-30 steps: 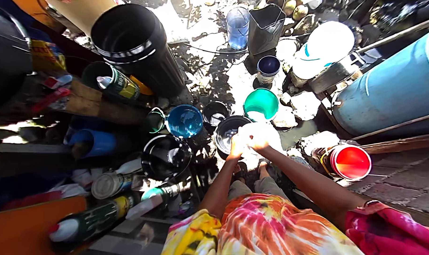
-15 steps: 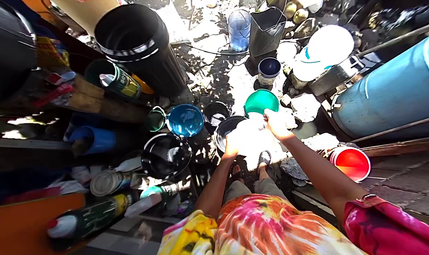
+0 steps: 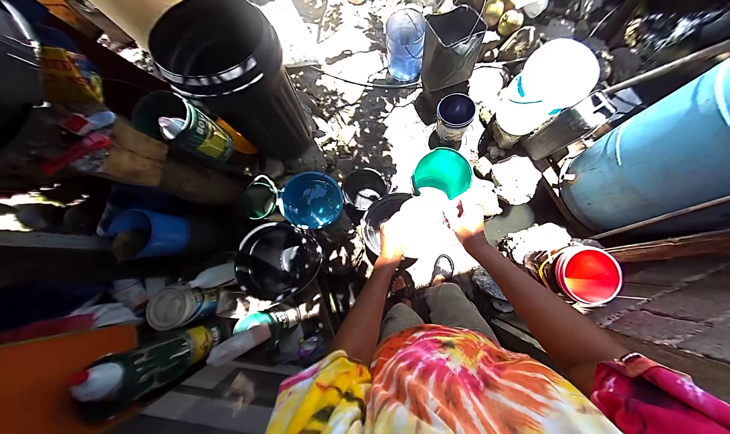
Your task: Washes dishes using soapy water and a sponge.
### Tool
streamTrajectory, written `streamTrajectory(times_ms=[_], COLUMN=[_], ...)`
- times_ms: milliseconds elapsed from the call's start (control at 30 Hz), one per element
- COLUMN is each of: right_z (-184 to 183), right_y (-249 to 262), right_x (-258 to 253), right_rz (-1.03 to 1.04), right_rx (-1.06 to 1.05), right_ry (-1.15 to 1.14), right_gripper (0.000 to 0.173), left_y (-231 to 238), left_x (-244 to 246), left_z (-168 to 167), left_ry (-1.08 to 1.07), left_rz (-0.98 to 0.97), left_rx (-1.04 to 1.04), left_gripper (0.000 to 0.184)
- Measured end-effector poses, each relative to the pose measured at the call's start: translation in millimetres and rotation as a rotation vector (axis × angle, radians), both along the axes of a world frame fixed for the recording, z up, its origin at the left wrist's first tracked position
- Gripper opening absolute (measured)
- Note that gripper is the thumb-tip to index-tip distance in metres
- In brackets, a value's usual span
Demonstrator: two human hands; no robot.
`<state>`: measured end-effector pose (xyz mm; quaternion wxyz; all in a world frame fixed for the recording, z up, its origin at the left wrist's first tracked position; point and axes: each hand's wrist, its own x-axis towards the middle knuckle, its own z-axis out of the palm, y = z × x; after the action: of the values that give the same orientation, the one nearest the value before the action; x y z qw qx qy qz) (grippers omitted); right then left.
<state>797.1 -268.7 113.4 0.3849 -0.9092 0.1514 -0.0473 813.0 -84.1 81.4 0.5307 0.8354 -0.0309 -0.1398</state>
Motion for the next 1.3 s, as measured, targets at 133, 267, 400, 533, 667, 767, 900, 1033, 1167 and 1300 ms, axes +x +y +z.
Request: streamTrajectory(times_ms=[133, 267, 400, 533, 667, 767, 900, 1033, 1167, 1300], right_z=[-18.0, -15.2, 6.8, -22.7, -16.8, -35.4, 13.9, 13.6, -12.1, -0.8], right_y=[-1.6, 2.9, 2.7, -32.1, -27.9, -27.5, -41.9, -49.6, -48.0, -21.3], right_x=[10.6, 20.4, 28.4, 45.5, 44.1, 37.4, 45.9, 73.6, 60.1, 54.5], right_rz=[0.326, 0.577, 0.847, 0.998, 1.059, 1.224, 0.990, 1.180, 1.178, 1.199], right_rx=[-0.199, -0.410, -0.326, -0.323, -0.284, -0.188, -0.201, -0.204, -0.426, -0.461], right_ry=[-0.009, 0.428, 0.634, 0.139, 0.437, 0.745, 0.519, -0.013, 0.070, 0.648], right_gripper=[0.019, 0.030, 0.031, 0.025, 0.025, 0.034, 0.028, 0.024, 0.020, 0.031], left_y=[-23.0, -28.1, -26.2, -30.7, -42.0, -42.1, -35.0, -36.0, -37.6, -48.8], left_x=[-1.0, 6.7, 6.2, 10.9, 9.9, 8.7, 7.1, 7.1, 7.2, 4.1], left_z=[7.3, 8.2, 11.3, 32.4, 31.7, 22.5, 14.0, 30.0, 30.6, 29.2], left_ry=[-0.034, -0.042, -0.069, -0.075, -0.120, -0.097, -0.023, 0.166, 0.005, -0.114], left_rz=[-0.009, -0.030, 0.039, -0.140, -0.136, -0.056, -0.013, -0.009, -0.023, 0.055], left_rx=[-0.050, 0.107, 0.057, 0.167, 0.228, 0.243, 0.137, 0.047, -0.012, -0.083], left_gripper=[0.023, 0.026, 0.028, 0.025, 0.025, 0.030, 0.026, 0.028, 0.030, 0.019])
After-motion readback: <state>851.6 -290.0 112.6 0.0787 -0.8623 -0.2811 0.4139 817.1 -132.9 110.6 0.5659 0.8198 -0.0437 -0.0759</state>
